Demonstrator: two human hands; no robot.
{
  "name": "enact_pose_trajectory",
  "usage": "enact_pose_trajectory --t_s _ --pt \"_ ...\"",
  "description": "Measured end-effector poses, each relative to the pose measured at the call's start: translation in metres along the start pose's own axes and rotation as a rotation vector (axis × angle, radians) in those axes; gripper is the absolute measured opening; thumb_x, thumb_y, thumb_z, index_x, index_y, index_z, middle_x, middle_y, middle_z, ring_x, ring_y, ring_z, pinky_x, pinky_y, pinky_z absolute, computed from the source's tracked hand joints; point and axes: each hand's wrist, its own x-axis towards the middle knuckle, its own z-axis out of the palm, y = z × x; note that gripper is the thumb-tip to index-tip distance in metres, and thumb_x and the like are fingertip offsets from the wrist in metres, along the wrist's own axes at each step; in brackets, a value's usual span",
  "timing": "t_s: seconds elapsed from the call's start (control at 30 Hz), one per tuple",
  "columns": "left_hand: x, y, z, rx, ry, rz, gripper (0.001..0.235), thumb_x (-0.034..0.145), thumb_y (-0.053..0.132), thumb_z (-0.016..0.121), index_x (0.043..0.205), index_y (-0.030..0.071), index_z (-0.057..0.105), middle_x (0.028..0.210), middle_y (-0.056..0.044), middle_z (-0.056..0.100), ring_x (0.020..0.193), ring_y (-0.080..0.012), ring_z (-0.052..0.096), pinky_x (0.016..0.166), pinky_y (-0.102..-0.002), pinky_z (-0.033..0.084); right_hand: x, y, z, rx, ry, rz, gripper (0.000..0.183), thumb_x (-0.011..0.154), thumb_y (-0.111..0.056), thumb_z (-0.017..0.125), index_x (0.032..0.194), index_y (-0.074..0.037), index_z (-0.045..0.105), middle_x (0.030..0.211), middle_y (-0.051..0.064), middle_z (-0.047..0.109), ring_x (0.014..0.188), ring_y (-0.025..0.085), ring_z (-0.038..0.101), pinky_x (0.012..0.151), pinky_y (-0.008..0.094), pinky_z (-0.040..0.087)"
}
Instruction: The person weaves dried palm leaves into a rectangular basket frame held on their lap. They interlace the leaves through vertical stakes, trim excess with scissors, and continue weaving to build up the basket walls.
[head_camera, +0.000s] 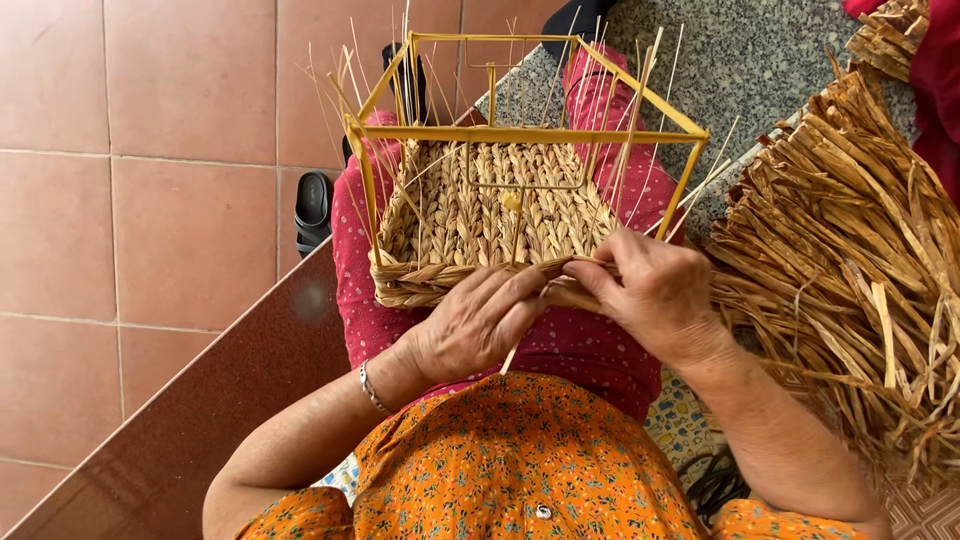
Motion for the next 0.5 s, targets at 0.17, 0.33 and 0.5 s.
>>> enact_pose_trajectory --t_s 0.17,0.33,0.5 --pt "0.000 -0.004 0.011 -0.155 0.124 -0.102 0.016 0.103 0.007 0.060 0.115 0.001 0.050 0.119 -0.021 0.065 0.093 -0.0268 0.069 0.078 -0.037 0.058 -0.015 -0.002 0.009 -0.033 0.006 0.030 0.042 0.091 -0.041 0.080 0.073 -0.010 0.058 0.053 0.004 0.060 0.042 0.018 0.059 0.040 0.036 0.045" --pt "0.010 -0.013 0.048 -0.092 0.002 -0.417 0.019 0.105 0.013 0.063 0.106 0.006 0.046 0.071 -0.005 0.061 0.054 -0.0180 0.061 0.048 -0.035 0.051 -0.045 -0.005 0.011 0.149 0.024 0.077 0.030 0.097 -0.032 0.073 0.083 -0.009 0.060 0.061 0.004 0.063 0.052 0.018 0.064 0.045 0.034 0.049" --pt "0.021 -0.007 0.062 0.138 0.090 -0.461 0.026 0.104 0.011 0.065 0.123 0.006 0.048 0.062 0.001 0.057 0.049 -0.0145 0.055 0.039 -0.032 0.044 -0.054 0.006 -0.002 0.109 0.020 0.086 0.014 0.101 -0.021 0.065 0.097 -0.008 0.070 0.082 0.009 0.070 0.072 0.019 0.066 0.061 0.033 0.055"
